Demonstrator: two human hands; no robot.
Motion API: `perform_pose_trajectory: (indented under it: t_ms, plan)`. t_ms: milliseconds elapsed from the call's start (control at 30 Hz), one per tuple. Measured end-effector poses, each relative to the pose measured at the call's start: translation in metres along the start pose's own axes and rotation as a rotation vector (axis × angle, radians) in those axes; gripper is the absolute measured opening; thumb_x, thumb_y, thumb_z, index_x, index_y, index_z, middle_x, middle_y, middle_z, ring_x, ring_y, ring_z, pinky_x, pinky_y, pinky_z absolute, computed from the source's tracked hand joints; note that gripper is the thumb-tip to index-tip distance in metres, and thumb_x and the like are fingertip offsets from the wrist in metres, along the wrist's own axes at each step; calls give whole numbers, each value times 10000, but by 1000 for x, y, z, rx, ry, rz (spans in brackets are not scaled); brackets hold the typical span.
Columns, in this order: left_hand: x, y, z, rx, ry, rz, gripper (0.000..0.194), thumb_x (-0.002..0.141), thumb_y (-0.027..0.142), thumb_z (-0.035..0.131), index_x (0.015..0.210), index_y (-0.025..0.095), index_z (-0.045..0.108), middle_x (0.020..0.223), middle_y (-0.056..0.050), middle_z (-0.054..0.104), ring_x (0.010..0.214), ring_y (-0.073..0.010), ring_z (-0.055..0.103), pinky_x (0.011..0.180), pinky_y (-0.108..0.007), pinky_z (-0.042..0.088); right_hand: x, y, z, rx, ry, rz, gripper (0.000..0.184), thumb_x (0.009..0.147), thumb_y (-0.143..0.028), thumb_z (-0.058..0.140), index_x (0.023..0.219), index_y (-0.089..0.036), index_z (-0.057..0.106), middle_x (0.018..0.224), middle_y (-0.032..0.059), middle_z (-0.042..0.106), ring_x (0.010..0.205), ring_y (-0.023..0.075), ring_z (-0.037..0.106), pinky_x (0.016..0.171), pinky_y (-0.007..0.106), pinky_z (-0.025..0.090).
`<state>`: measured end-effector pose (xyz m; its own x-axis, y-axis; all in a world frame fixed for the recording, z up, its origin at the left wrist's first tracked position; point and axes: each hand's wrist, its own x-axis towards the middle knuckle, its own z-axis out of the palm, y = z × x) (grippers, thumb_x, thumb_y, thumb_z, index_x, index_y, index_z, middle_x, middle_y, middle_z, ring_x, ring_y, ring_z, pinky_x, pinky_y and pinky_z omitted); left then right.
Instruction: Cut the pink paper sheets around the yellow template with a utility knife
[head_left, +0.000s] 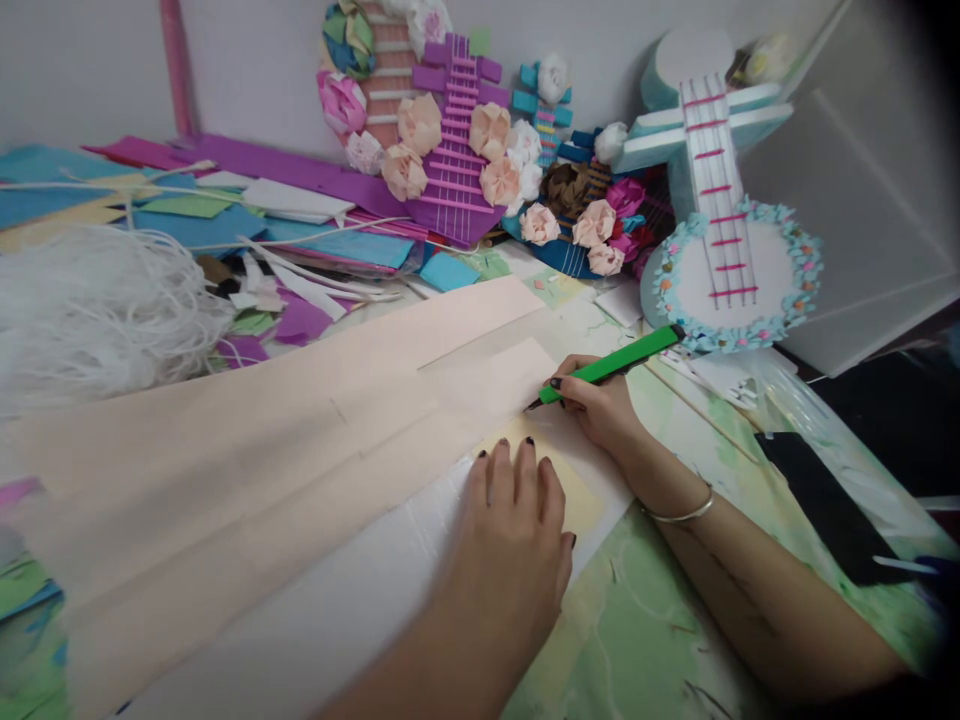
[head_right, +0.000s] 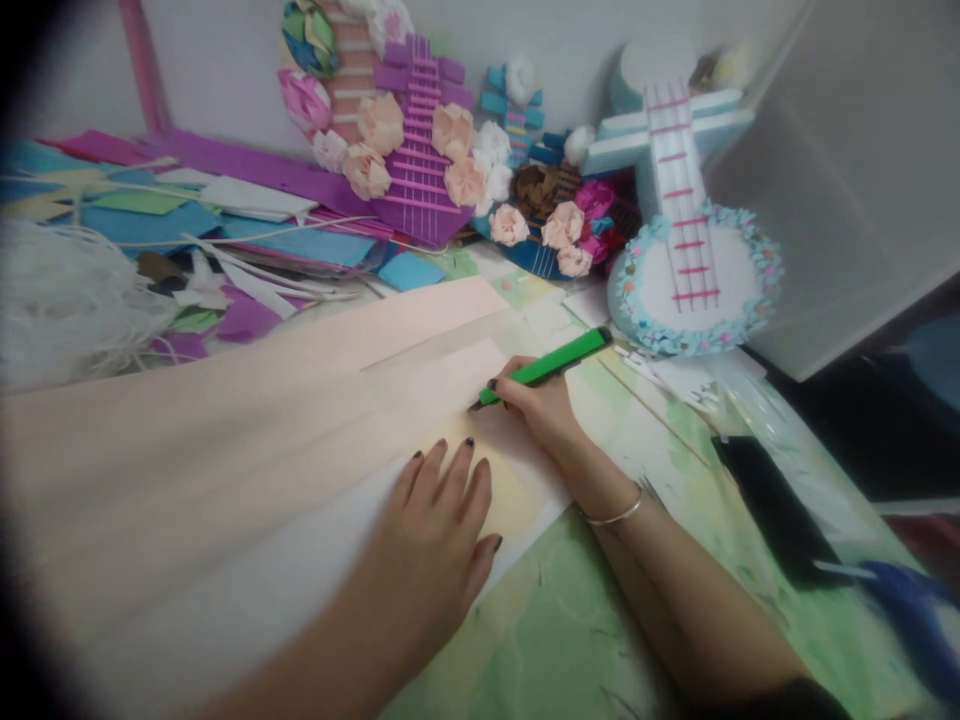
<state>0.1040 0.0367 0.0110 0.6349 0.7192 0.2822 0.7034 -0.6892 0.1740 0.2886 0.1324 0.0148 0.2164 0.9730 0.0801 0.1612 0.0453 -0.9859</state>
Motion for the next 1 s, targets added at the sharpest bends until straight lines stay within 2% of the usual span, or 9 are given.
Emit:
perform_pose_trajectory:
  t_ms: [867,1000]
  plan:
    - [1,-1,0,1,5,1,543,941,435,491,1332,64,560,1406,-212,525,1296,-409,473,1050,-553,405,-1,-1,0,10,-16,-17,96,615,-196,688,552,-160,625,430,-31,505,421,82,351,425,234,224]
    - [1,-1,0,28,-7,7,540,938,443,494,1333,82,562,1409,-193,529,1295,-397,478,1053,-537,406,1,3,0,32,1,-44,136,667,-248,696,593,-167,615,452,-34,508,417,81,352,422,231,229]
